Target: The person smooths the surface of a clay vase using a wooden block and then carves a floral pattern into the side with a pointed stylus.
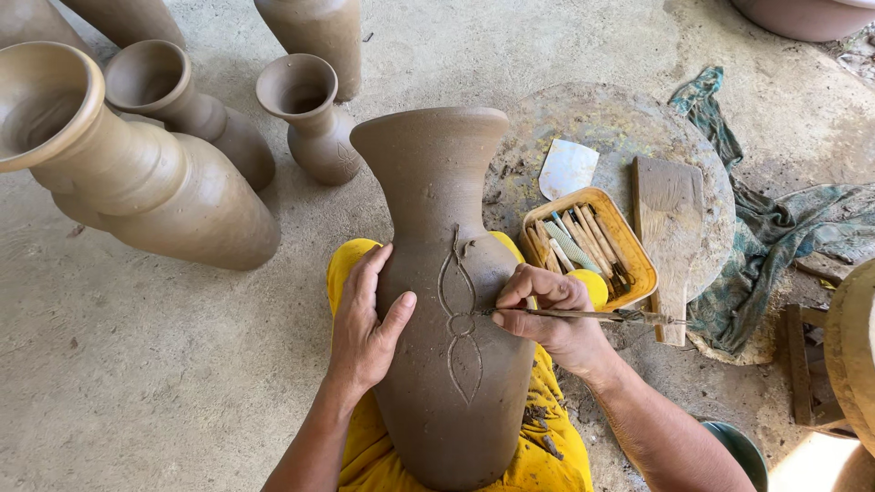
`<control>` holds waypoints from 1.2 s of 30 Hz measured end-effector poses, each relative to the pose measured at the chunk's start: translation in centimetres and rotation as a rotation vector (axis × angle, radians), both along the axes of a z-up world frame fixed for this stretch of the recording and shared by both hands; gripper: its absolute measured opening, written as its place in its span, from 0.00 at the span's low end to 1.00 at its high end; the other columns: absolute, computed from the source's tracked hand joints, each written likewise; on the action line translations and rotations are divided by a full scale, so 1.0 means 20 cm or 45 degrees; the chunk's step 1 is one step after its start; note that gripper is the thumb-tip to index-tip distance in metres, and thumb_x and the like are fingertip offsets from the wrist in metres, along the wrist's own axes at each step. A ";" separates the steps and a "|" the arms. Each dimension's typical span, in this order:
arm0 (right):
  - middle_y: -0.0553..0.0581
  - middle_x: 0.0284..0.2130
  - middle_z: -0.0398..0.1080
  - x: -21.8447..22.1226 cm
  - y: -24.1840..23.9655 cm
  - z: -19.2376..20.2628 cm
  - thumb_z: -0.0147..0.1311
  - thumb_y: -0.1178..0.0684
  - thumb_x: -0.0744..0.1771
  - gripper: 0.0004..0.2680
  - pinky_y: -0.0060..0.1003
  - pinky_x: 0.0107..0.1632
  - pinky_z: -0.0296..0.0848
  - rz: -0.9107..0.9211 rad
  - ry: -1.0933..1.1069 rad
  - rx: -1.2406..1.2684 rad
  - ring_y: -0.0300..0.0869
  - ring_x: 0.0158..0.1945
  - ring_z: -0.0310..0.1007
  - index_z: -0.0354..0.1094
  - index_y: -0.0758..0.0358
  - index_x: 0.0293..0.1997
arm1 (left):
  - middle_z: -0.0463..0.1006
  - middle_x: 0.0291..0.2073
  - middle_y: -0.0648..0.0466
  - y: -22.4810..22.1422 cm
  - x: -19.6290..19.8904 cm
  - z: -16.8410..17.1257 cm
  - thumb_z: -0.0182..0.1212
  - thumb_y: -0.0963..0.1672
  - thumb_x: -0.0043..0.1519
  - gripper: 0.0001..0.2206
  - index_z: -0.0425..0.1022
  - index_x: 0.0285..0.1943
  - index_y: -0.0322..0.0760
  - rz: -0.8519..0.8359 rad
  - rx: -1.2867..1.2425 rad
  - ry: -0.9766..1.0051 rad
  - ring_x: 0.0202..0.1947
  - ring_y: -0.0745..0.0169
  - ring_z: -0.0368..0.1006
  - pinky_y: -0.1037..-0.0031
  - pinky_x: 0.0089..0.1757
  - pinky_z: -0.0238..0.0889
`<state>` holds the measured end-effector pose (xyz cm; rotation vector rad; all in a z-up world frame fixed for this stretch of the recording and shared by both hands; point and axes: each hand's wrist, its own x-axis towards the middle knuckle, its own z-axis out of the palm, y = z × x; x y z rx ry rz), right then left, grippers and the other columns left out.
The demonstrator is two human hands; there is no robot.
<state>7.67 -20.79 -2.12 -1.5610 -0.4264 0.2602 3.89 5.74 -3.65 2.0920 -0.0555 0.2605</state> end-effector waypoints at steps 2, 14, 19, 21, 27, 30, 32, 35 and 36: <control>0.48 0.30 0.71 0.00 0.00 0.01 0.65 0.65 0.61 0.05 0.28 0.40 0.68 0.006 -0.004 -0.036 0.33 0.35 0.68 0.72 0.64 0.32 | 0.62 0.71 0.38 0.00 0.00 0.00 0.51 0.60 0.64 0.36 0.59 0.75 0.35 0.002 0.004 0.007 0.73 0.40 0.56 0.53 0.67 0.48; 0.50 0.29 0.70 0.03 -0.02 -0.05 0.64 0.66 0.61 0.06 0.31 0.43 0.69 0.004 -0.108 0.060 0.37 0.36 0.69 0.70 0.65 0.29 | 0.58 0.73 0.37 0.01 -0.02 -0.03 0.49 0.60 0.65 0.36 0.58 0.76 0.39 0.002 0.047 0.014 0.73 0.37 0.55 0.51 0.66 0.51; 0.51 0.28 0.70 0.02 -0.03 -0.09 0.65 0.66 0.61 0.06 0.32 0.43 0.68 -0.016 -0.168 0.157 0.39 0.36 0.68 0.69 0.66 0.29 | 0.58 0.73 0.36 0.01 -0.02 -0.04 0.49 0.60 0.65 0.35 0.58 0.76 0.40 0.005 0.063 0.023 0.73 0.37 0.56 0.51 0.66 0.53; 0.52 0.28 0.70 0.02 -0.04 -0.11 0.65 0.67 0.61 0.06 0.33 0.42 0.68 -0.040 -0.131 0.182 0.39 0.36 0.67 0.69 0.66 0.29 | 0.58 0.72 0.36 0.00 -0.03 -0.04 0.49 0.60 0.65 0.35 0.58 0.77 0.40 0.007 0.064 0.023 0.73 0.37 0.56 0.51 0.66 0.53; 0.52 0.27 0.69 -0.02 -0.04 -0.16 0.64 0.68 0.60 0.07 0.33 0.39 0.68 -0.153 -0.197 0.238 0.39 0.33 0.66 0.68 0.66 0.29 | 0.58 0.72 0.36 0.00 -0.03 -0.04 0.50 0.61 0.64 0.36 0.58 0.76 0.41 0.018 0.047 0.051 0.73 0.37 0.57 0.50 0.67 0.53; 0.54 0.27 0.68 -0.05 -0.05 -0.20 0.64 0.69 0.61 0.07 0.34 0.38 0.65 -0.208 -0.081 0.368 0.40 0.33 0.65 0.68 0.67 0.29 | 0.58 0.72 0.35 0.00 -0.03 -0.03 0.50 0.61 0.64 0.36 0.58 0.77 0.40 0.015 0.037 0.045 0.73 0.35 0.55 0.50 0.66 0.52; 0.54 0.26 0.68 -0.06 -0.06 -0.23 0.63 0.70 0.61 0.07 0.34 0.39 0.64 -0.239 -0.017 0.469 0.41 0.33 0.64 0.67 0.68 0.29 | 0.58 0.72 0.36 0.00 -0.03 -0.03 0.50 0.61 0.63 0.37 0.58 0.77 0.40 0.018 0.045 0.041 0.73 0.36 0.55 0.50 0.66 0.52; 0.55 0.26 0.68 -0.10 -0.06 -0.27 0.62 0.70 0.61 0.07 0.35 0.41 0.64 -0.286 0.011 0.555 0.42 0.34 0.64 0.66 0.68 0.29 | 0.59 0.72 0.36 0.00 -0.04 -0.03 0.50 0.61 0.63 0.37 0.59 0.76 0.40 0.023 0.026 0.066 0.73 0.38 0.56 0.51 0.67 0.52; 0.55 0.26 0.68 -0.11 -0.06 -0.29 0.61 0.70 0.61 0.07 0.35 0.41 0.64 -0.299 0.004 0.564 0.42 0.34 0.64 0.66 0.68 0.29 | 0.59 0.72 0.37 0.00 -0.03 -0.03 0.50 0.61 0.63 0.37 0.59 0.76 0.40 0.023 0.016 0.074 0.73 0.39 0.56 0.52 0.66 0.52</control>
